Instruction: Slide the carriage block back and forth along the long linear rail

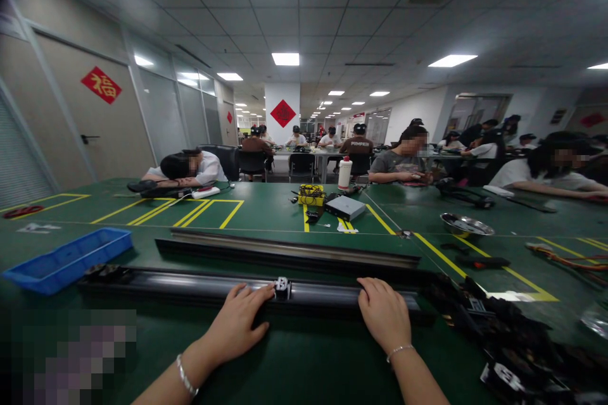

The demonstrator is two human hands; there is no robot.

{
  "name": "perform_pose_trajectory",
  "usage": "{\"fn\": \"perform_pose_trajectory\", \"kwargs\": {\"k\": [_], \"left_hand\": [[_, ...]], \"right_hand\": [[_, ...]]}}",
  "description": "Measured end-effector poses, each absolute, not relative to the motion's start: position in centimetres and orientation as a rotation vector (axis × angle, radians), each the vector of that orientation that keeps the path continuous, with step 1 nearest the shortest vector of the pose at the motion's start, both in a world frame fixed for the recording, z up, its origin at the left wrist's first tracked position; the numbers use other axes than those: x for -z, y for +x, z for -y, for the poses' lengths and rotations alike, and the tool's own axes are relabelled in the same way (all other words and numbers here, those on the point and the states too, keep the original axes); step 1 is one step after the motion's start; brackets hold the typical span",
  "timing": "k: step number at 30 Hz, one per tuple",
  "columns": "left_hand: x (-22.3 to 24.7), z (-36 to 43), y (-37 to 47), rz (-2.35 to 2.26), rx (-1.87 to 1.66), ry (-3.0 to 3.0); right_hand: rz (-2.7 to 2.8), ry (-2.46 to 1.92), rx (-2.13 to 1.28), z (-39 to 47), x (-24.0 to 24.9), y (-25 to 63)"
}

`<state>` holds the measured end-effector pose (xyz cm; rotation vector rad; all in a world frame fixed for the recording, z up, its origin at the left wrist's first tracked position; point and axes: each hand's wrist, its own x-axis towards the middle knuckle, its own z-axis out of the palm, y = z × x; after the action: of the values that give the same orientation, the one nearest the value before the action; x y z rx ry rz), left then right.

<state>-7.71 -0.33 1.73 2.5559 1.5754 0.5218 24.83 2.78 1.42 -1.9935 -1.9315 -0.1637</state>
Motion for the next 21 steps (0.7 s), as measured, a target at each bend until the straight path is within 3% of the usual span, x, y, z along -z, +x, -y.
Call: {"fn": "perform_pose_trajectory", "kwargs": {"k": [21], "left_hand": [[-1.65, 0.25, -7.24, -1.587, -0.514, 2.571]], "right_hand": [[1.933, -2.006, 0.125, -2.76, -1.58, 24.75]]}}
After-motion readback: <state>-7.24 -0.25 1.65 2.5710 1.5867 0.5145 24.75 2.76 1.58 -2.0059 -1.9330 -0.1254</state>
